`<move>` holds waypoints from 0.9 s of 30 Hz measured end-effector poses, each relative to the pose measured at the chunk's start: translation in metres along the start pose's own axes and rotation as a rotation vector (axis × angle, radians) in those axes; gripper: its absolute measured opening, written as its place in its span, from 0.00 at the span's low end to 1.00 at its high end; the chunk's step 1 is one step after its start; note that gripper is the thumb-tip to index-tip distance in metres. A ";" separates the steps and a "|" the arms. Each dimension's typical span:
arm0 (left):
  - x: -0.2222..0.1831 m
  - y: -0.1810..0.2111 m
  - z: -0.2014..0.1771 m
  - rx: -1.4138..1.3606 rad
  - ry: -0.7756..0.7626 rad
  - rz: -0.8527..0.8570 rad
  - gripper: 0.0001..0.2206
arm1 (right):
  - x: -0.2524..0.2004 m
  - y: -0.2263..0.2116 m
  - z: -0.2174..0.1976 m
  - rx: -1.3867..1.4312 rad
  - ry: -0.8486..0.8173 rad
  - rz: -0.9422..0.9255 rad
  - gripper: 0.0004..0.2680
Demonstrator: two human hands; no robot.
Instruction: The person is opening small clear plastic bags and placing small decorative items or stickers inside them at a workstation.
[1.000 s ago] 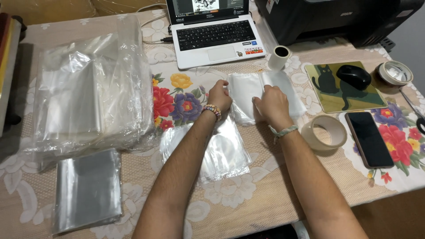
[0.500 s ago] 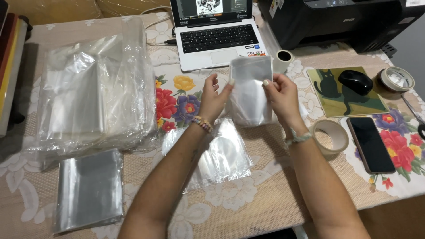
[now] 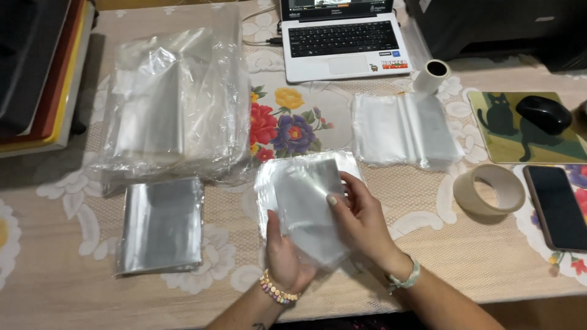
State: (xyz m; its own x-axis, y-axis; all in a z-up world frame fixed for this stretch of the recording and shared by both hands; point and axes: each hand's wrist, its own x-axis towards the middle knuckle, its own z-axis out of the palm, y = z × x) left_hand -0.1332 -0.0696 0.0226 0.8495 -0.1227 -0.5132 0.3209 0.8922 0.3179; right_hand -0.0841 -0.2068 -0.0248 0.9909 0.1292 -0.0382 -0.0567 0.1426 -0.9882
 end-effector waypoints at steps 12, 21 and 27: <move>0.015 0.020 -0.037 -0.242 -0.341 -0.183 0.45 | -0.056 -0.055 0.006 -1.312 -0.454 -1.135 0.11; 0.009 0.034 -0.015 0.053 0.496 0.226 0.49 | -0.013 -0.043 -0.001 -0.854 -0.695 -0.957 0.16; 0.018 0.034 -0.039 -0.141 0.089 0.296 0.23 | 0.092 -0.055 -0.028 -1.516 -0.475 -0.507 0.18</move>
State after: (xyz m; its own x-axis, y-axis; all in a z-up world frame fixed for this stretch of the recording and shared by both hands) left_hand -0.1236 -0.0244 -0.0069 0.8551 0.1834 -0.4850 -0.0004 0.9356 0.3532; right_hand 0.0134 -0.2298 0.0215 0.7318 0.6774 0.0747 0.6805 -0.7201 -0.1353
